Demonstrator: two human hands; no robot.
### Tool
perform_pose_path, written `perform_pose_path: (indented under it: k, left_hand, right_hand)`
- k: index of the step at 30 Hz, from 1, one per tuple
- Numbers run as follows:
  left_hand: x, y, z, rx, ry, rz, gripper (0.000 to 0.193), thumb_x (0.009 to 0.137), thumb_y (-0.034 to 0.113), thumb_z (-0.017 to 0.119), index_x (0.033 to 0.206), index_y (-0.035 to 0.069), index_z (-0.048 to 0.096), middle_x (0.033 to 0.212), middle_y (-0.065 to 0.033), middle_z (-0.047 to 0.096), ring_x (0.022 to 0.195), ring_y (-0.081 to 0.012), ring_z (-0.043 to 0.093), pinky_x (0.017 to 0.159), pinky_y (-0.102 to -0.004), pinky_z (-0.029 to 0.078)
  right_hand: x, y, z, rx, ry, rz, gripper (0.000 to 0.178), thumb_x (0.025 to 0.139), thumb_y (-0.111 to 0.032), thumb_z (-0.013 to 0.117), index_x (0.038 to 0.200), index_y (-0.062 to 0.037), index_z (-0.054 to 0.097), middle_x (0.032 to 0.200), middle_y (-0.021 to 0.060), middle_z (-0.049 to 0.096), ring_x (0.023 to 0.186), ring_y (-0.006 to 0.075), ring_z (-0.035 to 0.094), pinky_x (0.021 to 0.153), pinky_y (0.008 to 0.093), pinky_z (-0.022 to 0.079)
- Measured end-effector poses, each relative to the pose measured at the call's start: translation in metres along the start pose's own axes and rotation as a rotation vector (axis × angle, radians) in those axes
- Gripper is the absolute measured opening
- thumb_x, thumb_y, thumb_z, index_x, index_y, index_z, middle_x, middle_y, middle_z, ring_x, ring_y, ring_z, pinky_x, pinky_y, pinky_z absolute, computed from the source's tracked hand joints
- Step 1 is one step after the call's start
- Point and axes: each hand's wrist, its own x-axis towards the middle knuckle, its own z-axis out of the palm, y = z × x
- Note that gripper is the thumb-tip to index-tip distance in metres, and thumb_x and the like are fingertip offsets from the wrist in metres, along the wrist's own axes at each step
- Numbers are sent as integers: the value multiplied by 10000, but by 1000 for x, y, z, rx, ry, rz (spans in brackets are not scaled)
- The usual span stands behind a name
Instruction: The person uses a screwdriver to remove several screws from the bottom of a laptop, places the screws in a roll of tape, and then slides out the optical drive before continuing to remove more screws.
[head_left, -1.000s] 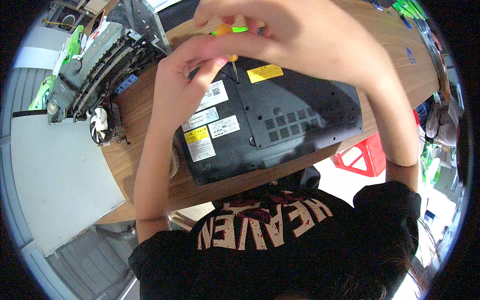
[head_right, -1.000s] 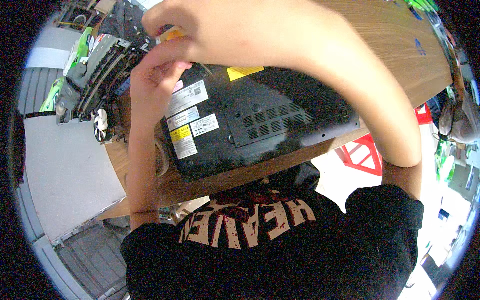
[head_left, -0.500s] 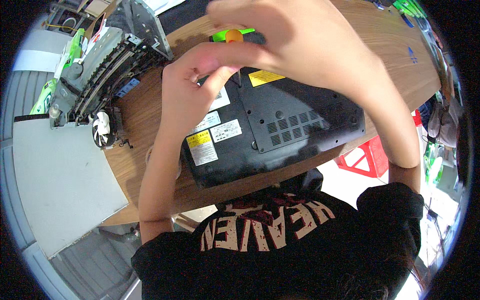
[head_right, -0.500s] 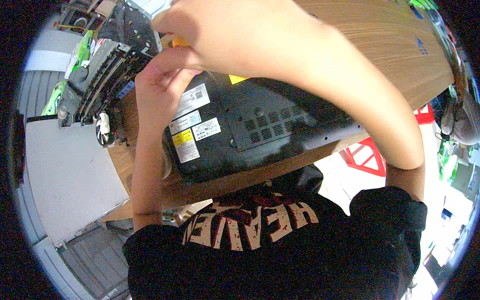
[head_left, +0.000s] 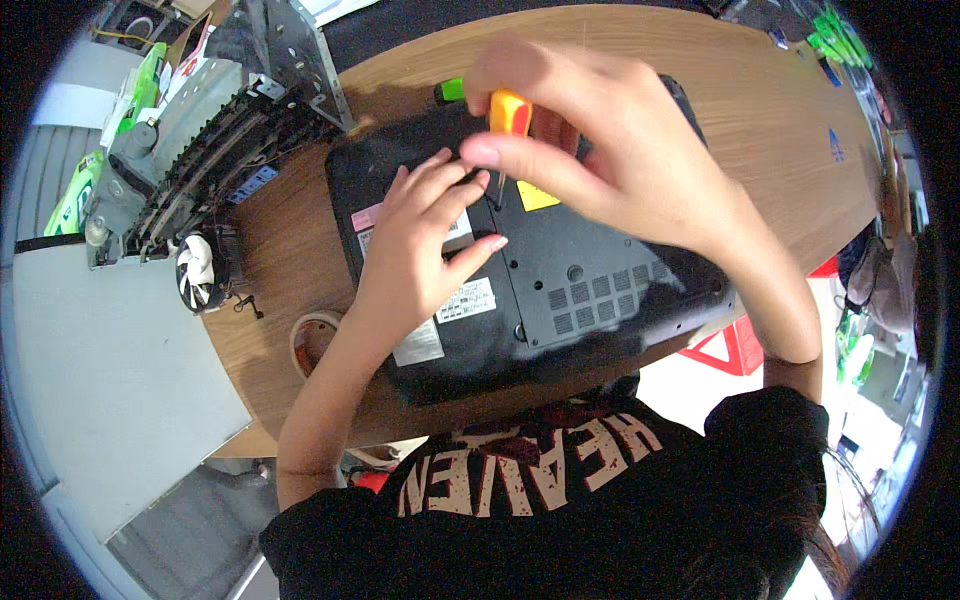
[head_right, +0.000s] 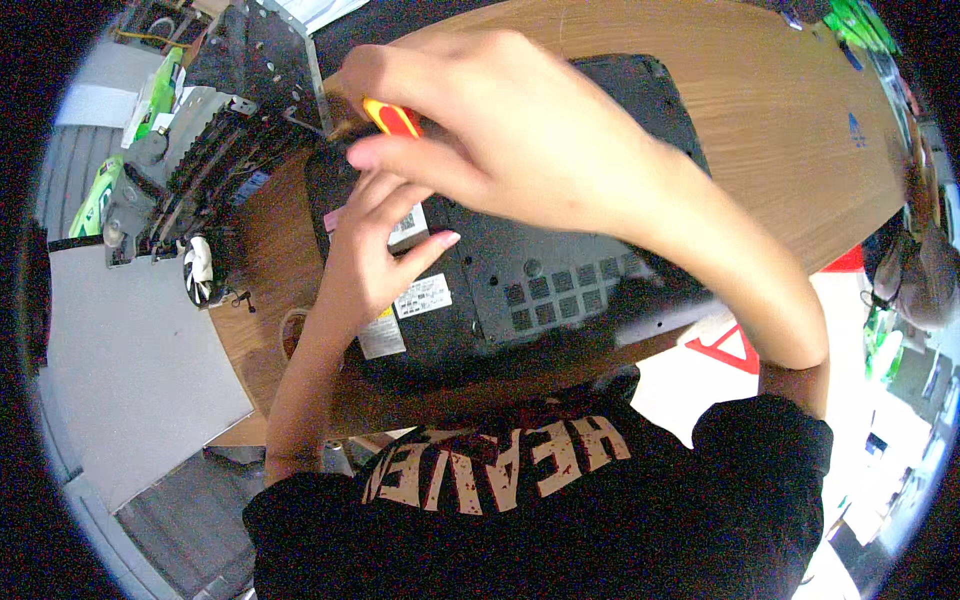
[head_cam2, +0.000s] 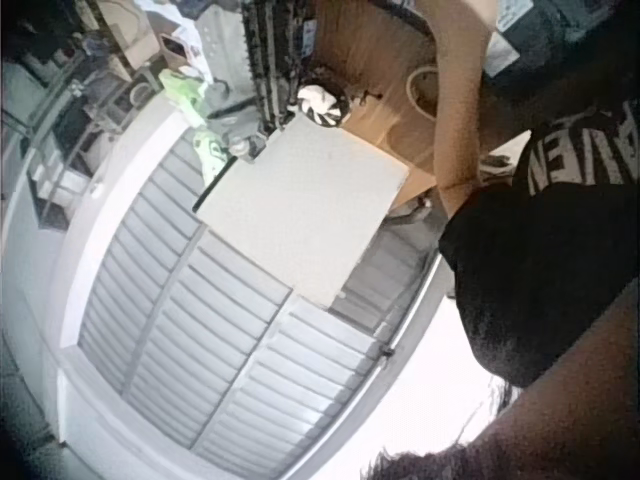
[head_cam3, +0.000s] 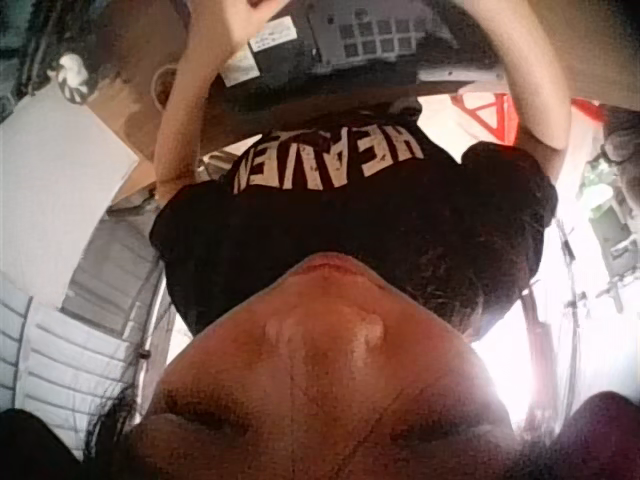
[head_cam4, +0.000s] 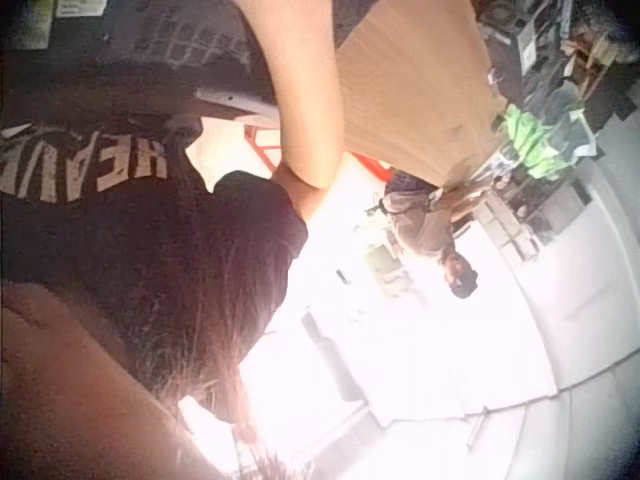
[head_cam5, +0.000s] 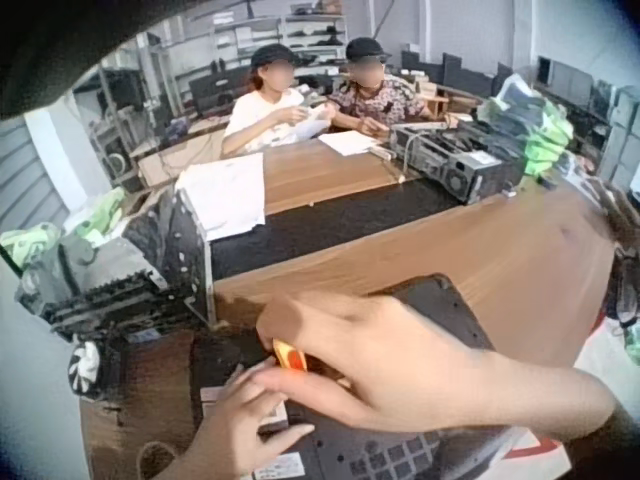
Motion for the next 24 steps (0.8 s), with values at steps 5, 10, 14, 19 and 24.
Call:
perform_pose_path:
  k: [5,10,14,19,24]
  left_hand:
    - [3,5,-4,-7,-36,-14,512,692,242,718,1127,40,542,1236,-115,483,1190,-334,420,978,-545,320]
    - [3,10,-6,-9,-54,-45,510,649,200,757,1091,42,558,1238,-125,487,1202,-332,421,1010,-496,309]
    - [1,9,-6,-110,-85,-102,553,649,186,745,1150,71,539,1282,-78,468,1246,-311,381,1019,-546,259]
    - [4,10,-10,-148,-143,-128,572,646,182,739,1170,73,538,1290,-81,461,1248,-314,378,1015,-561,251]
    - [3,7,-9,-125,-148,-139,556,661,185,727,1172,72,538,1290,-86,463,1240,-321,384,1012,-560,252]
  right_hand:
    - [-6,-2,0,93,-29,126,235,781,-110,681,946,-21,539,830,63,591,692,140,617,584,248,481]
    - [-9,-4,-16,157,13,110,268,819,-115,638,967,-29,432,799,157,593,635,184,621,515,253,506]
    - [-15,-8,-26,313,174,352,293,862,-235,598,954,-77,369,731,215,598,539,210,599,412,280,516]
    - [-25,-7,-17,255,241,533,342,851,-340,601,924,-101,368,687,189,595,525,208,591,372,274,505]
    - [-23,2,-10,280,234,582,349,847,-346,602,926,-98,371,674,186,591,524,207,591,371,271,509]
